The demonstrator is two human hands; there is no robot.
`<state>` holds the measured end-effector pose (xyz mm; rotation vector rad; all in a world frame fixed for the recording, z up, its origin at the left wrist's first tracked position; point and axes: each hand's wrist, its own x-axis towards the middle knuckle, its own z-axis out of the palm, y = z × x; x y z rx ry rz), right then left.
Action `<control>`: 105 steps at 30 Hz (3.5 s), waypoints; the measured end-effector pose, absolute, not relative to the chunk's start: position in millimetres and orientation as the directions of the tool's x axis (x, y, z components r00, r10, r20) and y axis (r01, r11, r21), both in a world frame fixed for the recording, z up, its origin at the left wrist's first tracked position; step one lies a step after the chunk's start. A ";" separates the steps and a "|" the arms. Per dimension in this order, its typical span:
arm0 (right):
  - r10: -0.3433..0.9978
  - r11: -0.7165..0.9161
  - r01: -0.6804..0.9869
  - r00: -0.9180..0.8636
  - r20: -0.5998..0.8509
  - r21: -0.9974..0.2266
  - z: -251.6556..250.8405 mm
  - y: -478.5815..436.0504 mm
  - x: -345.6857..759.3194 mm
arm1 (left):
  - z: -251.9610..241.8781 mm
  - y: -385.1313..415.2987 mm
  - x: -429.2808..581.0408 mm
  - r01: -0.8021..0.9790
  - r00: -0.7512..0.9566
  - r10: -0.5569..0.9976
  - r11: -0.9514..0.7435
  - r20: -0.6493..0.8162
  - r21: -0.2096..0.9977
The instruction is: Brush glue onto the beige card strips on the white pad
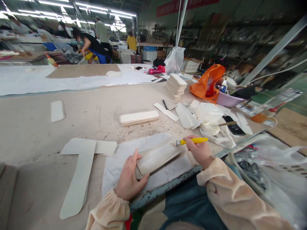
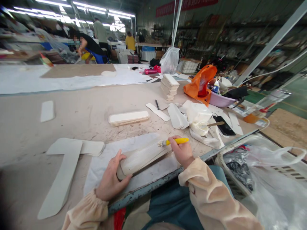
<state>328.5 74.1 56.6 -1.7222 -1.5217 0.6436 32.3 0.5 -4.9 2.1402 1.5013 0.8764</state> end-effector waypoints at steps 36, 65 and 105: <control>0.725 0.653 0.701 -0.468 0.505 -0.287 46.4 43.2 314.2 | -9.6 1.1 30.1 0.726 0.232 0.931 -0.358 0.280 0.588; 0.866 0.490 0.384 -0.313 0.389 -0.782 51.0 -1.7 263.1 | -14.0 0.8 27.8 0.718 0.240 0.928 -0.367 0.285 0.591; 0.931 0.123 0.550 0.224 0.288 -0.826 39.3 67.7 327.2 | -5.8 -1.0 30.4 0.717 0.229 0.939 -0.342 0.258 0.607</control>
